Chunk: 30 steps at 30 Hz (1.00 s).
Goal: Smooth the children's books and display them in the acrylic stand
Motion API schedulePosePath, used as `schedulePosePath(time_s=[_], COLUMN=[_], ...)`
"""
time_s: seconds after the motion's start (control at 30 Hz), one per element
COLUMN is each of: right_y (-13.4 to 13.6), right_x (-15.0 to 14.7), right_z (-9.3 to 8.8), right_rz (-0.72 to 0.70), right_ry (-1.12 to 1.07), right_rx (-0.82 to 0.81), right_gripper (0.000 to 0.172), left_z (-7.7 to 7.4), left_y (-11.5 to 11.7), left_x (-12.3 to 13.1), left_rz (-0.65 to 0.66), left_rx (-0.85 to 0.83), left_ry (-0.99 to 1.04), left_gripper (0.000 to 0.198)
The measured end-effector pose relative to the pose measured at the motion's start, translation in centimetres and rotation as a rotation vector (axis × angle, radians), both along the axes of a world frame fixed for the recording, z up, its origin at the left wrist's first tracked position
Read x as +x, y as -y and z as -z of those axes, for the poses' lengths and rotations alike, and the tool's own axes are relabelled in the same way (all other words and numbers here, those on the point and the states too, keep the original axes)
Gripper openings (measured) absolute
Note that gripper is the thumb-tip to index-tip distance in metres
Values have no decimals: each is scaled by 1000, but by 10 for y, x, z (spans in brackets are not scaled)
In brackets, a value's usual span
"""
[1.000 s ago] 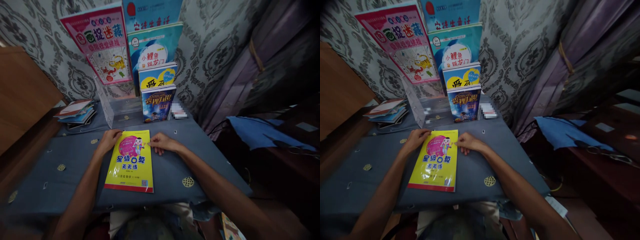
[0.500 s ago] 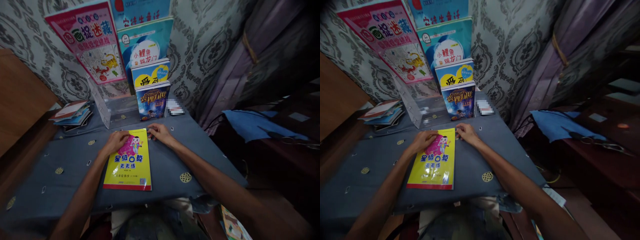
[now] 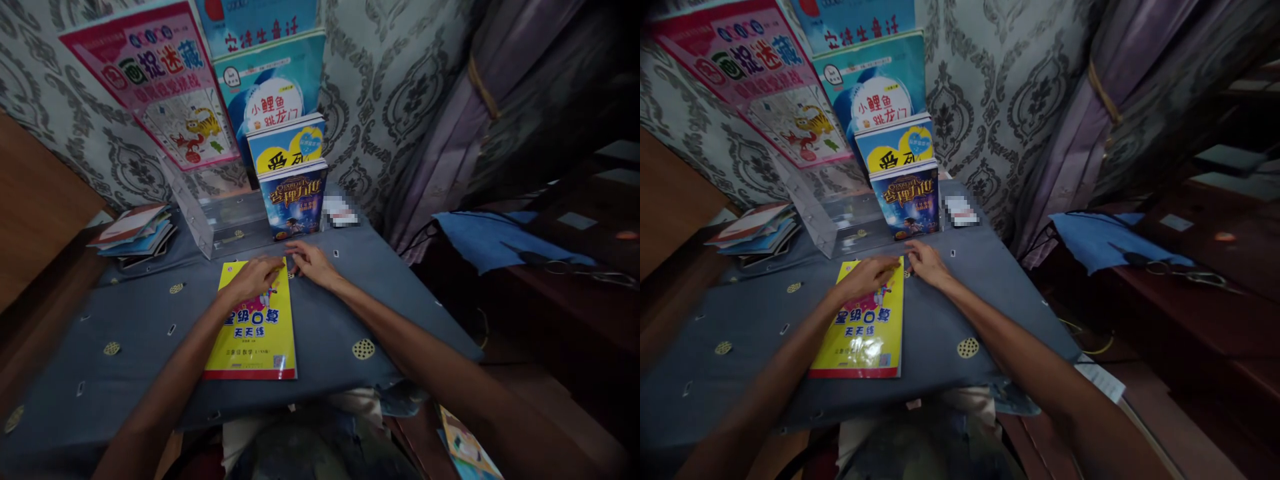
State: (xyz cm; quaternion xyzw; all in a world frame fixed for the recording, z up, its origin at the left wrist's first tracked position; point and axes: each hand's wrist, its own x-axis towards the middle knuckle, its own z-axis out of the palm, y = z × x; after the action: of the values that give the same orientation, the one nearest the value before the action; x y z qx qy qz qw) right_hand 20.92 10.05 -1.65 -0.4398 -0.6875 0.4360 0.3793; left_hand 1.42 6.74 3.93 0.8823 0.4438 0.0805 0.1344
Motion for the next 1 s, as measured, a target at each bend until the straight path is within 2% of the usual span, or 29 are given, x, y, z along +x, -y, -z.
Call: schedulePosePath(time_s=[0.13,0.3,0.4,0.6,0.7,0.9,1.0], right_y=[6,9,10,10,8,7,7], right_x=[1,0,-1,0,0,1,1], right_z=[-5,-9,-10,-7,-4,-5,-5], right_rz=[-76,-16,10,-26,-38,-62,-68], right_ry=[112,326,403,387,350,240,195], right_rx=[101,244,256,251,246,207,159], right_gripper=[45,44,43,45,44,42,42], left_z=[2,6,10,24,28,15,7], left_y=[4,7,10,24,30,39,46], left_x=[3,2,7,29,32,19,20], left_rz=[6,-10,-21,-163,-199,-136,-227], left_rx=[28,47,61,154,140,61,95], left_ry=[8,8,31,7,-42,-36,-168], left_gripper=[36,36,30,37,41,33,25])
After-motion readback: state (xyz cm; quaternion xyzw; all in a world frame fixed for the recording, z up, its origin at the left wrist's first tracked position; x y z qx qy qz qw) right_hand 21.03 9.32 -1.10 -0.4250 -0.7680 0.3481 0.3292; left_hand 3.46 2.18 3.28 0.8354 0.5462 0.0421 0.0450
